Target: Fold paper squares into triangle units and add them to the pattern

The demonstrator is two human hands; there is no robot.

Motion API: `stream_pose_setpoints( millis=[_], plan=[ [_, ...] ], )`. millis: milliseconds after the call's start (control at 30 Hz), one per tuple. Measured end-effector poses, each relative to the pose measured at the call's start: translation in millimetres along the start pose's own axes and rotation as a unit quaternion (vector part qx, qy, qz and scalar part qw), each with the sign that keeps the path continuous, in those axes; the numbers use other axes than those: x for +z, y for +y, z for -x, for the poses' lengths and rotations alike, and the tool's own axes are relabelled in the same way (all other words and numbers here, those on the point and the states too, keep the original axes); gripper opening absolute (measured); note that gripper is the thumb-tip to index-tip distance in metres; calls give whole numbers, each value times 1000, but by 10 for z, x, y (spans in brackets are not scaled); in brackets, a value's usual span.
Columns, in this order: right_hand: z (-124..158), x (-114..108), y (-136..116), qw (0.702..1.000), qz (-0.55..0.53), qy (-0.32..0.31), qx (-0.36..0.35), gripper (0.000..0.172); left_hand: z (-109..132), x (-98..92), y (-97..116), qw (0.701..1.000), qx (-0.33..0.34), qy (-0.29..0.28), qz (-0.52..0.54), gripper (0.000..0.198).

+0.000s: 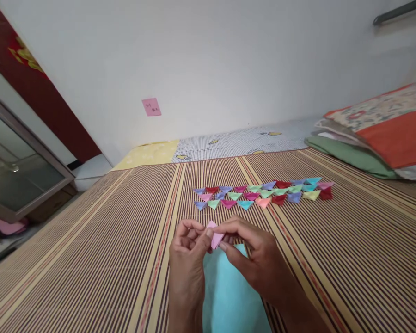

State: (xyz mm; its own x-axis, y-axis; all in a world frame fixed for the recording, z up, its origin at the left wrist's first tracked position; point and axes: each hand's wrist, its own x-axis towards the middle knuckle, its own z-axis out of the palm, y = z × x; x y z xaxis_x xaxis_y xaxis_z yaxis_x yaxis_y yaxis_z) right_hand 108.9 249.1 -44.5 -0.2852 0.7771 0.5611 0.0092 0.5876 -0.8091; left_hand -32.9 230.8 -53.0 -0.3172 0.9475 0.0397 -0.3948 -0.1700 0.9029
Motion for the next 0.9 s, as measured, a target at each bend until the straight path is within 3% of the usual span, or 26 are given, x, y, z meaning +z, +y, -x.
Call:
stream_pose_setpoints(
  millis=[167, 300, 900],
  plan=[
    [5, -56, 40, 999, -15, 30, 13, 22, 32, -53, -9, 998, 11, -55, -43, 16],
    [14, -115, 37, 999, -40, 31, 13, 24, 33, -84, 16, 994, 8, -108, -34, 18],
    [23, -120, -9, 995, -73, 38, 49, 7, 48, -57, 19, 992, 43, -106, -44, 7]
  ],
)
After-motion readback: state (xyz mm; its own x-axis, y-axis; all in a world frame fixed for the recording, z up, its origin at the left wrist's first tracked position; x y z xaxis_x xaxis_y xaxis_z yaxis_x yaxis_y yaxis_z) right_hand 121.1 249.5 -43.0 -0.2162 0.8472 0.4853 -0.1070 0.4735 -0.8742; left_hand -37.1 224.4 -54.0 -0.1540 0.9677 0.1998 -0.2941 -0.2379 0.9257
